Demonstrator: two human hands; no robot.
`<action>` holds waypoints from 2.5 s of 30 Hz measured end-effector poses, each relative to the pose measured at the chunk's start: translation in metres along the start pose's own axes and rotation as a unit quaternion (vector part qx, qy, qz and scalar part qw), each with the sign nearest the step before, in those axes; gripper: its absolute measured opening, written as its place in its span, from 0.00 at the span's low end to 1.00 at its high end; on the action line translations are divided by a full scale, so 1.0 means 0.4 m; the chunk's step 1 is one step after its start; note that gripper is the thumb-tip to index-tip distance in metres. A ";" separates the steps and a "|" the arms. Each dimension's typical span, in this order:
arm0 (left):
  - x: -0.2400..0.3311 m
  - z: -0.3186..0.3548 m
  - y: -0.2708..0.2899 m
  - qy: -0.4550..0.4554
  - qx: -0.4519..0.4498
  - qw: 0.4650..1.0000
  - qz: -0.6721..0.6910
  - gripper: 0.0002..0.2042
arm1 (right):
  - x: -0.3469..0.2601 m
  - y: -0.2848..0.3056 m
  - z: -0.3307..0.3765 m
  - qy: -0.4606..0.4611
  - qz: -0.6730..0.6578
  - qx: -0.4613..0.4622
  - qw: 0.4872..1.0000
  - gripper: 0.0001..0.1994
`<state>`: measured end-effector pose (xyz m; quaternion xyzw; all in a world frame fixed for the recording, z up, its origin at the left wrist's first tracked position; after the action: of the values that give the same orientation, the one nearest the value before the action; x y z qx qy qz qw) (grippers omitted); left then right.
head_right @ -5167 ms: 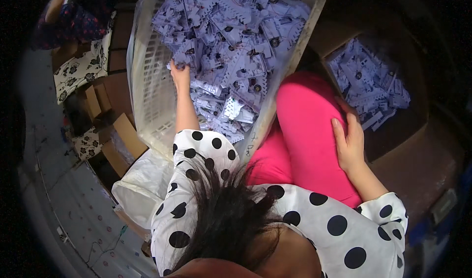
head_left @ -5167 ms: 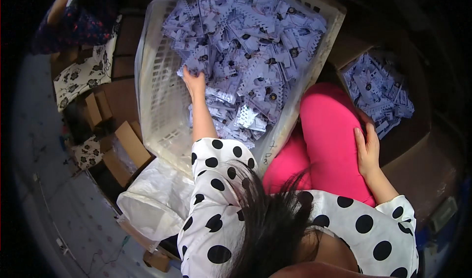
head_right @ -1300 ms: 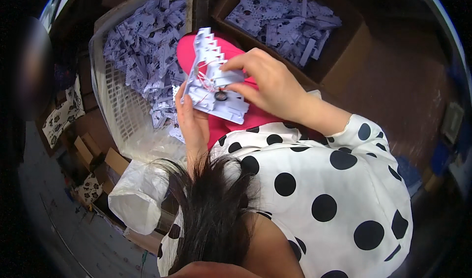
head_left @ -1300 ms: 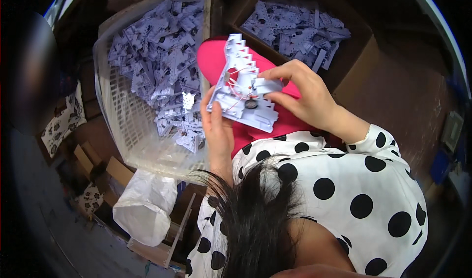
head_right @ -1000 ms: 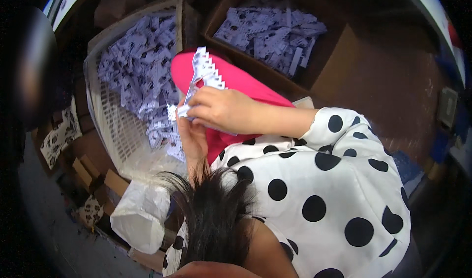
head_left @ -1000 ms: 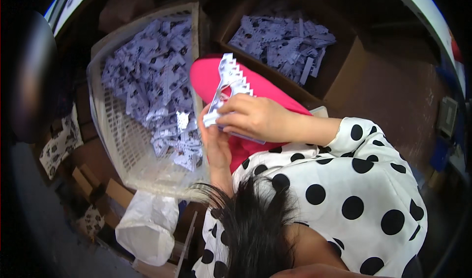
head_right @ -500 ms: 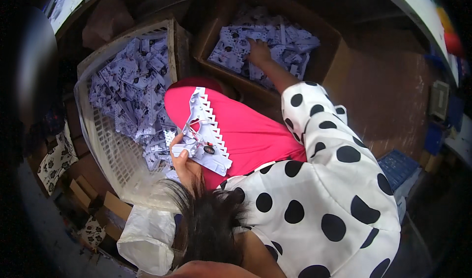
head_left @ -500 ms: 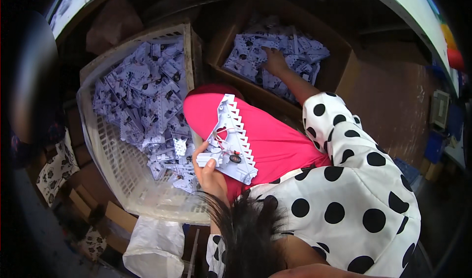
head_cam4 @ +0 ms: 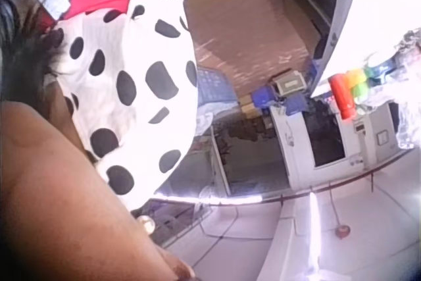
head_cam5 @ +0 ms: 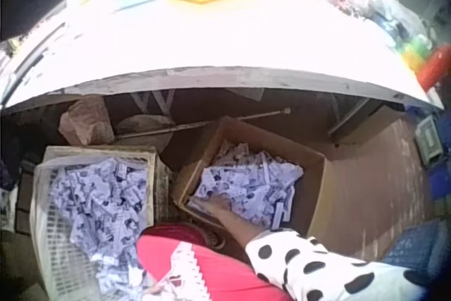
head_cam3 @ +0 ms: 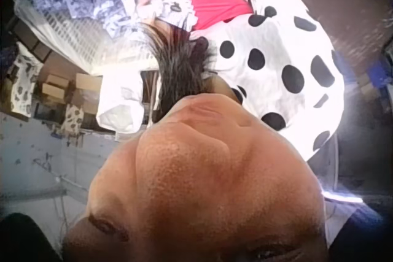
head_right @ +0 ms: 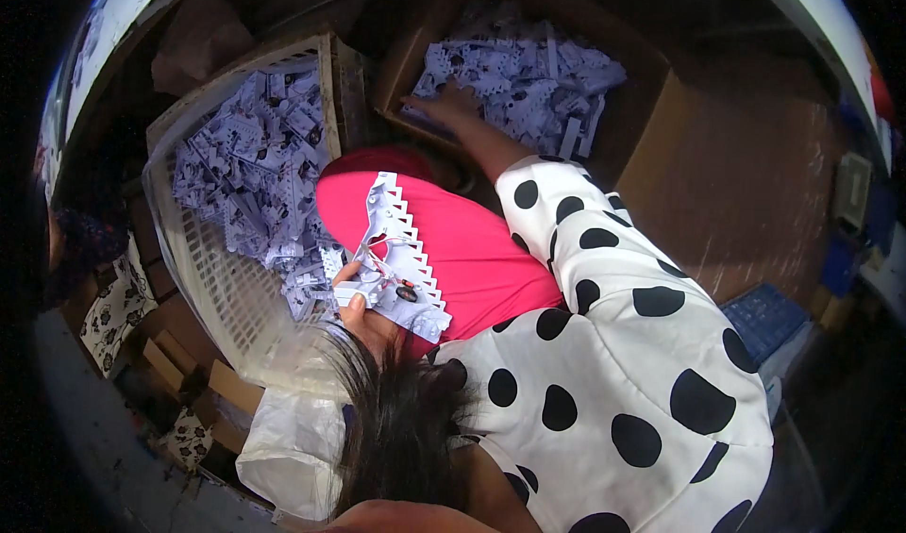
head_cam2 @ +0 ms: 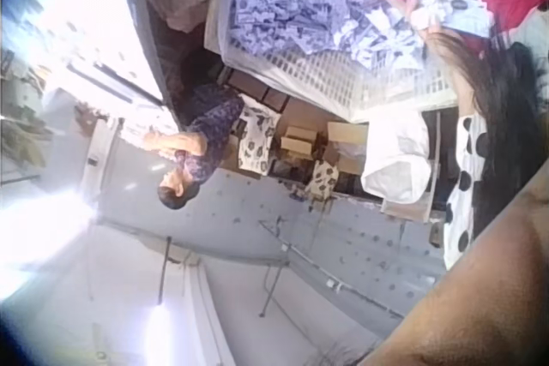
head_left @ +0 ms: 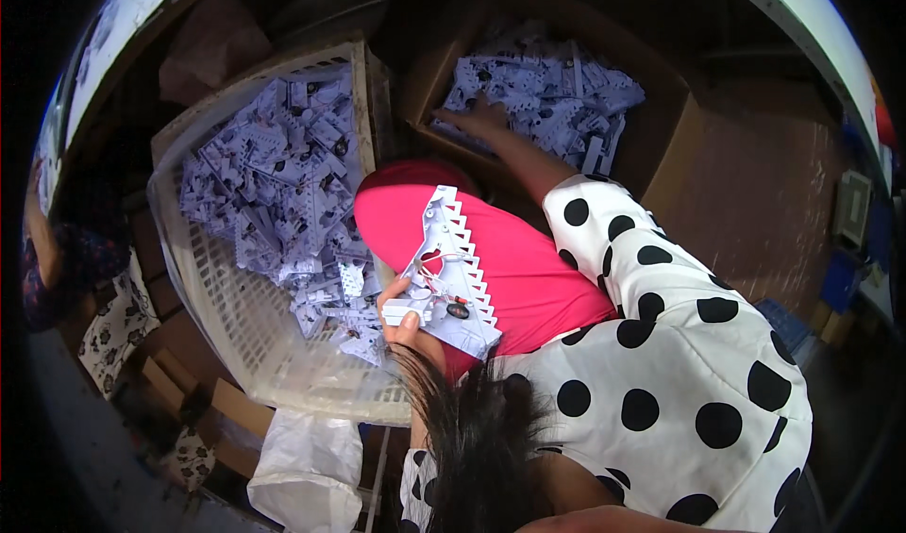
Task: The person assembles toy gun components by taking plastic casing halves and electronic parts from bins and fitting them together by hand.
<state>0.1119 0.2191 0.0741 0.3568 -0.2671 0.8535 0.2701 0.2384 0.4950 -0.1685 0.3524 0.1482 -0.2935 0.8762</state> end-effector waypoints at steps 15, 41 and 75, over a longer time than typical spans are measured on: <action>0.008 0.005 -0.019 -0.037 -0.017 0.999 0.031 0.25 | 0.005 0.025 0.015 -0.022 -0.133 0.049 0.990 0.59; 0.055 0.049 -0.058 -0.129 -0.054 0.988 0.058 0.27 | -0.337 0.423 0.865 0.530 0.201 0.102 0.818 0.41; -0.007 -0.011 0.008 -0.145 -0.048 0.983 -0.099 0.12 | -0.267 0.227 1.009 0.468 0.360 0.130 0.797 0.44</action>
<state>0.1096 0.2190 0.0685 0.4881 -0.3080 0.7477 0.3284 0.2323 0.3070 0.2150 0.5856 0.3630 0.2270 0.6883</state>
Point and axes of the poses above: each hand's wrist, its own z-axis away from the middle knuckle, its own y-axis out of the back of the hand, x = y × z, the point moved 6 cm from there along -z, towards the middle knuckle, and after that the axes turned 6 degrees about y, right-handed, at the moved point
